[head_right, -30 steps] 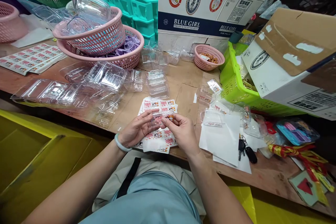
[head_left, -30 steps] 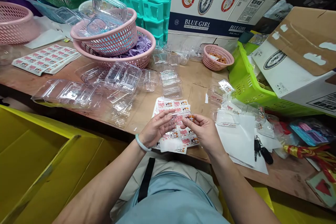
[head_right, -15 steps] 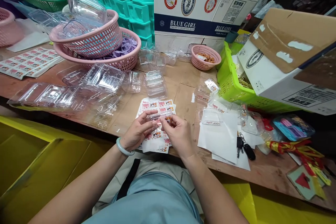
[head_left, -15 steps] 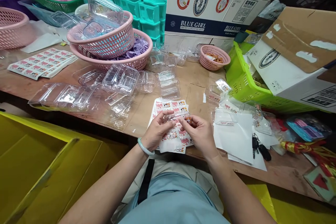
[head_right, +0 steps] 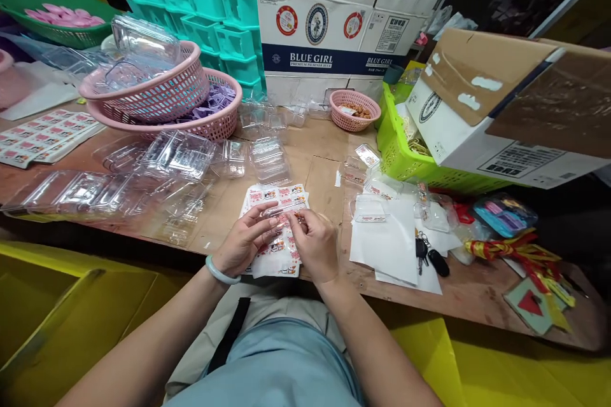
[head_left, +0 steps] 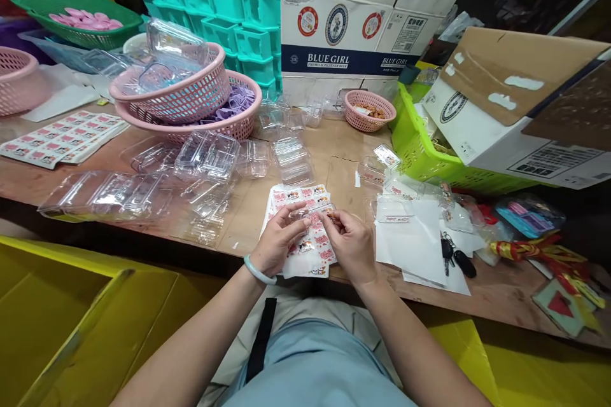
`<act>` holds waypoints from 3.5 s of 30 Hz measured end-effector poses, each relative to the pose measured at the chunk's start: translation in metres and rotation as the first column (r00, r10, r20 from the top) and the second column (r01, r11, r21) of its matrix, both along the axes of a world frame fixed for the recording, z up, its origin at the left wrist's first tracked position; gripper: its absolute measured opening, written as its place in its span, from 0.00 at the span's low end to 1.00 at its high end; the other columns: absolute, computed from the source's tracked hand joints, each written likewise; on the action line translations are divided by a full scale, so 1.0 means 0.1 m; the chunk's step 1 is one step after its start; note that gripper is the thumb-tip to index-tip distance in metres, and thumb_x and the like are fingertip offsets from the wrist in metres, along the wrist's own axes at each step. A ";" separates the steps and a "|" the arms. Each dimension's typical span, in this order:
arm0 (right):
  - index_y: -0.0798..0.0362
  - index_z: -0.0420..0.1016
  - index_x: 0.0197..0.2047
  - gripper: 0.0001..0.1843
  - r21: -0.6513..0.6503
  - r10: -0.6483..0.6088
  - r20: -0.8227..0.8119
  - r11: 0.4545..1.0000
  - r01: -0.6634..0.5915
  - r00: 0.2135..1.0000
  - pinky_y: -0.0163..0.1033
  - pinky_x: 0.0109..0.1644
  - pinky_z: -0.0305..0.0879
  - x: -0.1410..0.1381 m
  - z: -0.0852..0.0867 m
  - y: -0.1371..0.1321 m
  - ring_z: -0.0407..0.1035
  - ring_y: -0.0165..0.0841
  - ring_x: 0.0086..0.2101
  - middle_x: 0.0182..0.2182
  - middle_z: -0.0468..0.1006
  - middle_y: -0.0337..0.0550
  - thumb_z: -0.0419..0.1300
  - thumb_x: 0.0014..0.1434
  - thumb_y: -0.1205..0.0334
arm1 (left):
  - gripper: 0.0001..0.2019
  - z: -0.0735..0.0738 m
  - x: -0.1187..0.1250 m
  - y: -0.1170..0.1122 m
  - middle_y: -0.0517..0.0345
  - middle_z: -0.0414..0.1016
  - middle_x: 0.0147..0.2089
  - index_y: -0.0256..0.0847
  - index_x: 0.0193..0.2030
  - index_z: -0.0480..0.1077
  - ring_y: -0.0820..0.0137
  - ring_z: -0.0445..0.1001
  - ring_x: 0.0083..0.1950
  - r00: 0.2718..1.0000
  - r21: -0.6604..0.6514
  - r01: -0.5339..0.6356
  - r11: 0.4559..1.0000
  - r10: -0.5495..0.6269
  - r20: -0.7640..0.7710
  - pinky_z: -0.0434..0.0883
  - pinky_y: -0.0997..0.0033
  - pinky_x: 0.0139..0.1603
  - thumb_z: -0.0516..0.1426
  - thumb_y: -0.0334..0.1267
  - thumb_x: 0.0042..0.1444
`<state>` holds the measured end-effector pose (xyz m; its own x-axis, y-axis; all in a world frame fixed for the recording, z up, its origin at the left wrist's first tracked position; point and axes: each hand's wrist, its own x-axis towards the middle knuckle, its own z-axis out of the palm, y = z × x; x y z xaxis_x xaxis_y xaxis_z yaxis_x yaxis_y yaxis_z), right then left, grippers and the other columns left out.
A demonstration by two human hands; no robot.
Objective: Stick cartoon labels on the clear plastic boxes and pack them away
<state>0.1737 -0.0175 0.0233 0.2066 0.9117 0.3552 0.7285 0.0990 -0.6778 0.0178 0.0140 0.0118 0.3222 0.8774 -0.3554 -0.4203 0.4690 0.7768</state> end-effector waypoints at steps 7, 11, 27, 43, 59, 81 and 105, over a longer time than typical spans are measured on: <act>0.48 0.52 0.63 0.43 -0.181 -0.086 -0.480 0.983 -0.002 0.873 0.39 0.44 0.69 0.18 -0.06 0.08 0.70 0.36 0.44 0.50 0.70 0.50 0.66 0.49 0.43 | 0.23 0.10 0.05 -0.04 0.56 0.75 0.48 0.43 0.52 0.70 0.72 0.74 0.45 0.999 0.068 0.047 0.997 -0.048 0.014 0.70 0.72 0.49 0.66 0.38 0.47; 0.47 0.63 0.57 0.30 -0.258 -0.029 -0.538 0.957 -0.132 0.842 0.41 0.45 0.69 0.16 0.00 0.04 0.71 0.36 0.41 0.46 0.75 0.46 0.59 0.55 0.41 | 0.19 0.12 0.16 -0.08 0.54 0.72 0.54 0.42 0.52 0.70 0.68 0.72 0.51 0.989 0.060 0.090 0.994 -0.096 0.112 0.71 0.69 0.52 0.62 0.40 0.53; 0.45 0.59 0.59 0.29 -0.257 -0.029 -0.674 0.946 -0.197 0.738 0.38 0.36 0.71 0.37 -0.05 -0.10 0.70 0.36 0.38 0.39 0.71 0.42 0.55 0.59 0.41 | 0.18 0.01 0.23 -0.09 0.53 0.67 0.58 0.45 0.55 0.68 0.60 0.68 0.59 0.945 0.129 0.296 0.946 -0.310 0.107 0.70 0.58 0.57 0.58 0.41 0.58; 0.53 0.75 0.42 0.08 0.089 0.339 0.362 0.915 -0.394 0.868 0.39 0.42 0.70 0.39 0.25 -0.21 0.74 0.34 0.37 0.36 0.80 0.46 0.55 0.64 0.67 | 0.24 0.00 0.29 -0.08 0.54 0.72 0.49 0.42 0.53 0.71 0.68 0.73 0.48 0.988 0.077 0.108 0.991 -0.098 -0.123 0.74 0.65 0.49 0.66 0.45 0.49; 0.56 0.74 0.35 0.10 -0.075 0.240 0.566 0.968 -0.240 0.789 0.37 0.34 0.66 0.31 0.17 -0.14 0.73 0.34 0.32 0.31 0.78 0.48 0.53 0.64 0.69 | 0.29 -0.03 0.39 -0.03 0.49 0.71 0.47 0.38 0.51 0.72 0.65 0.72 0.47 0.977 0.064 0.065 0.996 -0.051 -0.207 0.76 0.62 0.45 0.68 0.48 0.43; 0.54 0.74 0.38 0.06 -0.165 0.313 0.486 0.950 -0.266 0.816 0.33 0.36 0.65 0.37 0.30 -0.18 0.73 0.31 0.33 0.34 0.78 0.43 0.56 0.60 0.71 | 0.30 -0.02 0.40 -0.04 0.46 0.73 0.50 0.38 0.53 0.71 0.62 0.73 0.49 0.962 0.112 0.115 0.987 -0.082 -0.262 0.77 0.67 0.41 0.67 0.50 0.44; 0.52 0.74 0.36 0.03 0.043 0.237 -0.165 0.971 -0.233 0.957 0.38 0.44 0.68 0.40 0.12 -0.11 0.72 0.32 0.37 0.33 0.76 0.41 0.61 0.58 0.62 | 0.29 -0.08 0.38 0.00 0.50 0.75 0.45 0.38 0.52 0.71 0.67 0.76 0.41 0.966 0.096 0.097 0.991 -0.070 -0.247 0.77 0.62 0.42 0.66 0.52 0.46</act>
